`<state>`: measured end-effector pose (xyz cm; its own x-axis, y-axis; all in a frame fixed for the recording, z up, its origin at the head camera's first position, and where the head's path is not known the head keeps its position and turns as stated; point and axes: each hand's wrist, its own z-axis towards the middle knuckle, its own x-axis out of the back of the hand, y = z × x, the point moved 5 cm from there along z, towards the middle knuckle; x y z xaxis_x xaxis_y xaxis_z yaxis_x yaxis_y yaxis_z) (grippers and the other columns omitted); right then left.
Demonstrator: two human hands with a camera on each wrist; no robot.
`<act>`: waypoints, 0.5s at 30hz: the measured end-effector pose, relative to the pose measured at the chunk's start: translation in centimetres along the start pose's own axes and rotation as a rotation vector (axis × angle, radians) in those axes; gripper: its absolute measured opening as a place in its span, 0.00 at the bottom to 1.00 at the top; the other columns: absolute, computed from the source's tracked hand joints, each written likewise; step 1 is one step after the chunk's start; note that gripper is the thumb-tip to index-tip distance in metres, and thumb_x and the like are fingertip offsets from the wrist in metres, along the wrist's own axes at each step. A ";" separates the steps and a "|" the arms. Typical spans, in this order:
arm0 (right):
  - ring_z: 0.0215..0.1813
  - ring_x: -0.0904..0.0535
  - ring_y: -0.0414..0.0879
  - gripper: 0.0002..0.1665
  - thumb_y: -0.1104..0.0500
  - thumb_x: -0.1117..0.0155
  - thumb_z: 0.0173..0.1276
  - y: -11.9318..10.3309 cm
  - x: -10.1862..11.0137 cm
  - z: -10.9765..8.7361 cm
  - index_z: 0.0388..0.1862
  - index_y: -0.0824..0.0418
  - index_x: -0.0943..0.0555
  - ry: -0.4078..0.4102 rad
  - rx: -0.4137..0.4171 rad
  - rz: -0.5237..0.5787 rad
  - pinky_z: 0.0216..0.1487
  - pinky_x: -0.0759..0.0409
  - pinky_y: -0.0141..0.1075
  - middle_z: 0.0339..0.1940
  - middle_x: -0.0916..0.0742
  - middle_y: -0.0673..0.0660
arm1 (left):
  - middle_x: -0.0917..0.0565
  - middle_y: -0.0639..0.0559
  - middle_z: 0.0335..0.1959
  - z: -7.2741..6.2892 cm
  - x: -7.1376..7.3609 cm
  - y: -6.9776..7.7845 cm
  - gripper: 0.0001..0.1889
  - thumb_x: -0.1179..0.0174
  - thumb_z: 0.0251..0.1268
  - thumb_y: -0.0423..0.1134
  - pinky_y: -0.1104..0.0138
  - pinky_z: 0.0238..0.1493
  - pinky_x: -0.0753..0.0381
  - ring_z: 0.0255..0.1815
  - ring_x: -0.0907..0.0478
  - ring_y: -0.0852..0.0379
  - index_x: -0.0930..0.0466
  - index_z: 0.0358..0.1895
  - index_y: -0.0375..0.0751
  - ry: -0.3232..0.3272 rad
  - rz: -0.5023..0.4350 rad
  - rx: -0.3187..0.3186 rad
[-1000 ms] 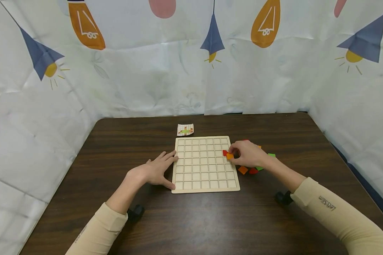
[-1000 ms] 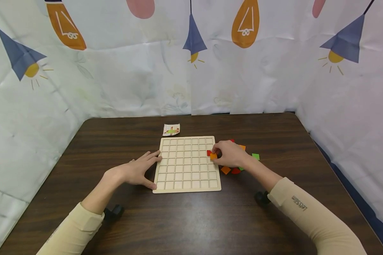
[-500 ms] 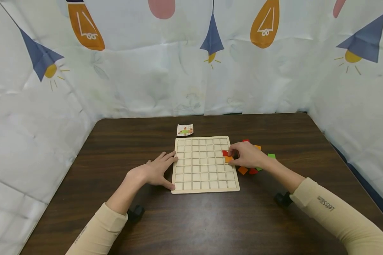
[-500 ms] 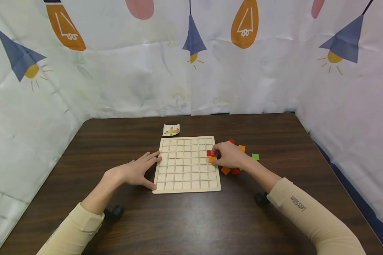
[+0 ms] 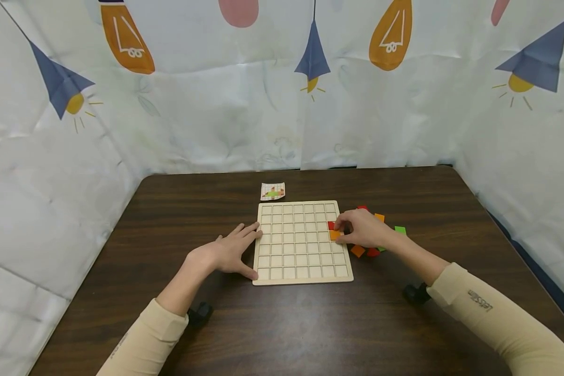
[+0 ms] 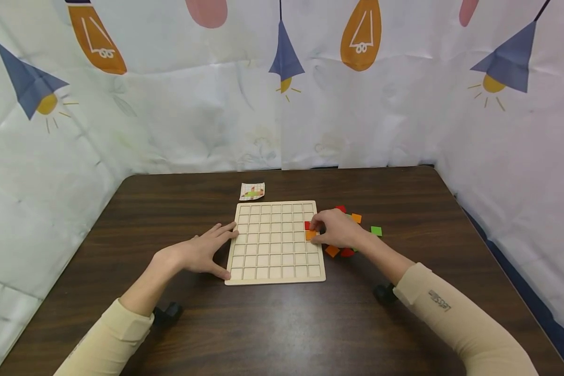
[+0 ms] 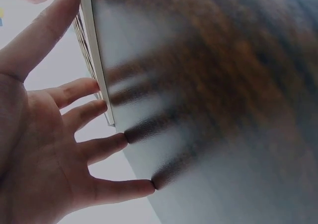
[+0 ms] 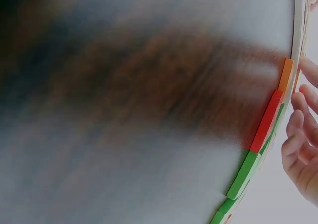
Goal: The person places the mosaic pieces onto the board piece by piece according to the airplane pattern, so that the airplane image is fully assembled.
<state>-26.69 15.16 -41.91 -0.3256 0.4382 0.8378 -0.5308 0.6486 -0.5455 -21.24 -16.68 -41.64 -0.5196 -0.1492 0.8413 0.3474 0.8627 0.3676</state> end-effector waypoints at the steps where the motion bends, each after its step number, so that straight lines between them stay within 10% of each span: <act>1: 0.32 0.22 0.41 0.13 0.58 0.20 0.62 0.0 0.0 0.0 0.42 0.59 0.14 0.002 -0.001 0.011 0.37 0.21 0.36 0.32 0.16 0.44 | 0.56 0.45 0.85 0.0 0.0 0.0 0.54 0.24 0.57 0.57 0.25 0.67 0.52 0.83 0.61 0.36 0.44 0.82 0.42 0.001 0.000 -0.001; 15: 0.32 0.23 0.43 0.07 0.63 0.26 0.67 0.5 1.2 -2.2 0.41 0.60 0.16 0.032 -0.016 0.058 0.35 0.23 0.35 0.29 0.19 0.45 | 0.56 0.46 0.85 0.1 -0.1 -0.2 0.55 0.24 0.56 0.58 0.25 0.67 0.51 0.83 0.61 0.36 0.44 0.82 0.43 0.009 0.008 -0.005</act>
<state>-25.64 17.38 -41.20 -0.3304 0.4946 0.8038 -0.4990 0.6314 -0.5936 -21.32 -16.83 -41.82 -0.5099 -0.1464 0.8477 0.3553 0.8616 0.3625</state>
